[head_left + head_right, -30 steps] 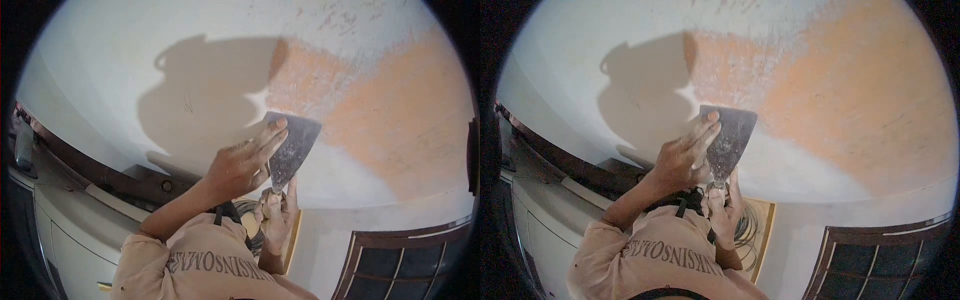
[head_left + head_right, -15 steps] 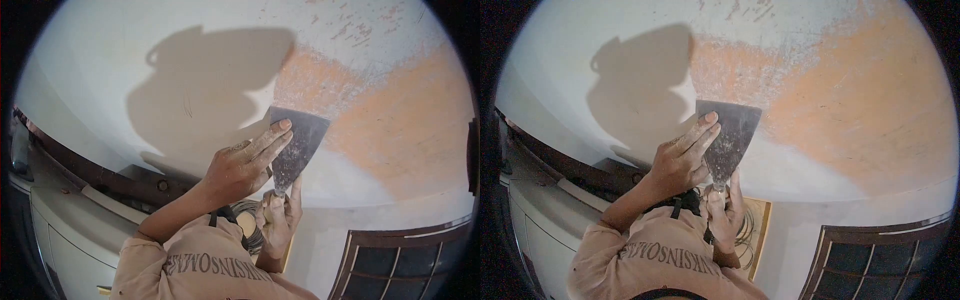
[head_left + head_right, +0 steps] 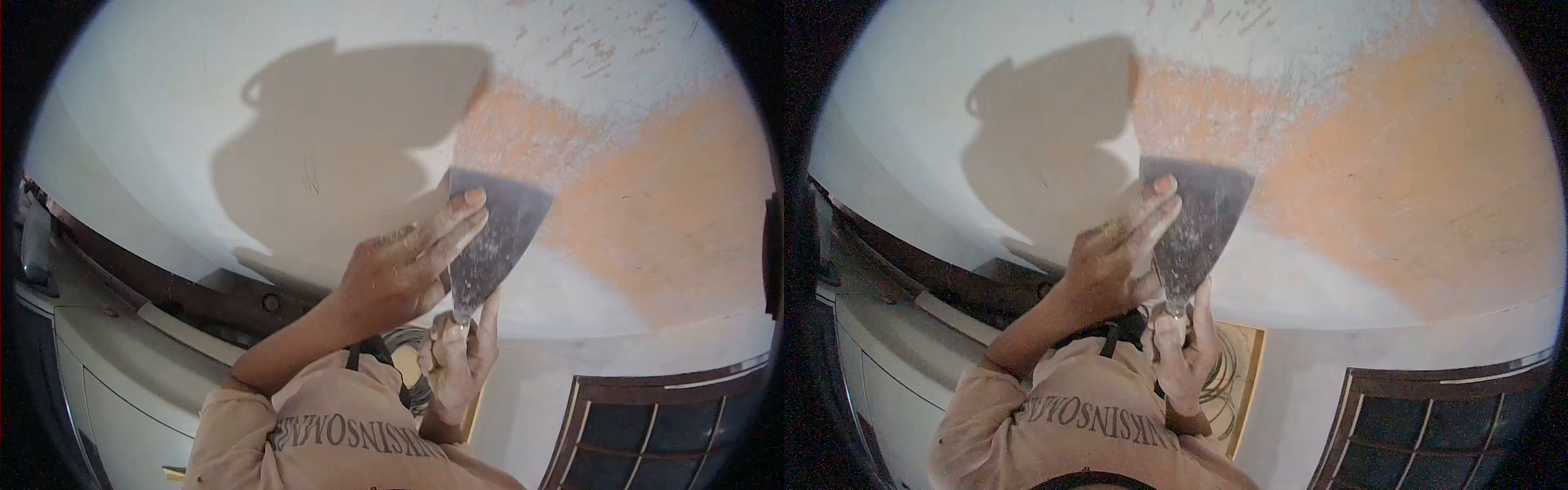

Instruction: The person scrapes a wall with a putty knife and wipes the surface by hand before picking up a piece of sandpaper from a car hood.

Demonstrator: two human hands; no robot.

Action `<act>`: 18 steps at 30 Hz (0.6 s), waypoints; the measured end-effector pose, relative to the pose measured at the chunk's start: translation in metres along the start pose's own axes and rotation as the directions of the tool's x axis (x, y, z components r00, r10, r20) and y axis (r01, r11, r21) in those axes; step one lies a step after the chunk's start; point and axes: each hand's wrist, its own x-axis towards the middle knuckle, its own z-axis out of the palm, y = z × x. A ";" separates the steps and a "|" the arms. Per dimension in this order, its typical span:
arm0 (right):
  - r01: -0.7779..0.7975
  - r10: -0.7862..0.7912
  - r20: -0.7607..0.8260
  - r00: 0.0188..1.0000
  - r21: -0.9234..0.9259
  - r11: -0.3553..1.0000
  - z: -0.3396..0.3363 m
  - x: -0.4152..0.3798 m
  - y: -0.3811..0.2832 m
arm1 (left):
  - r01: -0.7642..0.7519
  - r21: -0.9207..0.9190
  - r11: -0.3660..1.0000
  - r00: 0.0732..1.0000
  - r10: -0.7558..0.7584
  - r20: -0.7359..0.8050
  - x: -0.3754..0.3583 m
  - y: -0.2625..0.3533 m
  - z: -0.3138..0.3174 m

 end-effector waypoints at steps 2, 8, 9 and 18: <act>0.017 -0.017 0.007 1.000 0.002 1.000 -0.006 0.000 0.008 | -0.006 0.043 0.999 0.999 0.004 0.040 -0.001 -0.001 0.002; 0.005 -0.005 -0.012 1.000 0.028 1.000 -0.001 -0.001 0.006 | 0.029 -0.018 0.999 1.000 -0.029 -0.002 -0.001 -0.002 0.005; 0.018 -0.018 -0.005 1.000 0.012 1.000 0.002 0.000 0.010 | 0.013 -0.002 1.000 1.000 -0.013 -0.002 -0.003 -0.005 0.004; 0.055 -0.055 0.022 0.998 -0.020 0.998 0.005 0.001 0.018 | -0.025 -0.048 0.999 0.998 0.023 -0.051 -0.001 -0.013 0.002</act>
